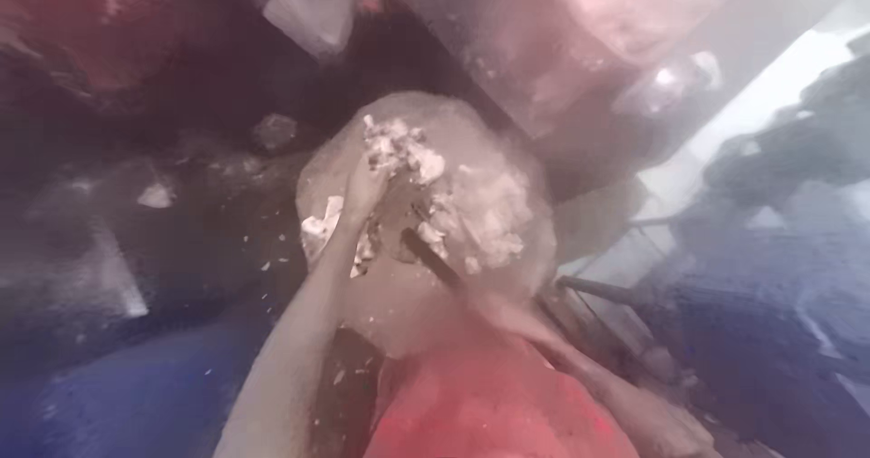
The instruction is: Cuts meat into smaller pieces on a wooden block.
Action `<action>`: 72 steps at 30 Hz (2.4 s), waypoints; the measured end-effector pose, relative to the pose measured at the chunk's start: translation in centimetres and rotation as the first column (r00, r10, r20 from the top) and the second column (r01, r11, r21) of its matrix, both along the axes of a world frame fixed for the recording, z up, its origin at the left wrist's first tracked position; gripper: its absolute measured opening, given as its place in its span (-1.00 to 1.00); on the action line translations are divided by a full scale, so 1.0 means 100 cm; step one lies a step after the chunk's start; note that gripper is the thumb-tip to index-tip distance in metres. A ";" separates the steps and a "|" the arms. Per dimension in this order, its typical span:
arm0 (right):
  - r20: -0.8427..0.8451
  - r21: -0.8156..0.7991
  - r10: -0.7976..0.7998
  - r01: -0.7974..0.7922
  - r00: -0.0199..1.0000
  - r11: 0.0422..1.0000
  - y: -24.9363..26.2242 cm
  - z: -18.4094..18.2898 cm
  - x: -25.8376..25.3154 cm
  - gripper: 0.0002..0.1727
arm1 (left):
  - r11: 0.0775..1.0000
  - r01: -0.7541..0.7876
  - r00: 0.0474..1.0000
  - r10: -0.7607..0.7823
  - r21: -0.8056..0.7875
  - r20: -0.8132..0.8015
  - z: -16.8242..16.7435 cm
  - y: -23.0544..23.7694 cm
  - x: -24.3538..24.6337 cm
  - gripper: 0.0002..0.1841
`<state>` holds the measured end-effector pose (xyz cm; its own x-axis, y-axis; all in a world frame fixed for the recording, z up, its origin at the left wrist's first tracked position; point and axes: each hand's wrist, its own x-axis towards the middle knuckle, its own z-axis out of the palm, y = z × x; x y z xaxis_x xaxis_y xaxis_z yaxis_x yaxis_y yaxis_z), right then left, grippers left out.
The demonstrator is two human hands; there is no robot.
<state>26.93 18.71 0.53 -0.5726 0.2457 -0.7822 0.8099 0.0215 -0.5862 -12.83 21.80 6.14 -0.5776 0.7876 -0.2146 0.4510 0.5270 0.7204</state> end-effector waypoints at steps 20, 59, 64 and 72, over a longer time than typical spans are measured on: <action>-0.023 0.218 0.173 -0.164 0.985 0.962 0.014 0.006 0.069 -0.34 | 0.863 -0.410 0.672 0.068 0.294 0.737 0.022 -0.073 0.085 -0.95; -0.152 0.353 0.058 -0.001 0.987 0.936 -0.043 0.025 -0.023 -0.38 | 0.741 -0.644 0.409 0.124 0.190 0.904 -0.024 -0.315 0.146 -0.91; -0.029 0.185 0.063 -0.056 0.998 0.981 -0.039 -0.001 -0.005 -0.28 | 0.873 -0.488 0.552 0.332 -0.027 0.765 -0.085 -0.298 0.167 -0.72; -0.033 0.350 0.080 -0.063 0.996 0.934 -0.059 0.015 -0.023 -0.29 | 0.942 -0.224 0.657 0.337 -0.252 0.675 -0.096 -0.291 0.194 -0.63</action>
<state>24.68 12.84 2.07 -0.6318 0.4552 -0.6274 0.7712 0.2882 -0.5676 6.60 -7.34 -3.42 -0.4009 0.5442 -0.7370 -0.3408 0.6581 0.6714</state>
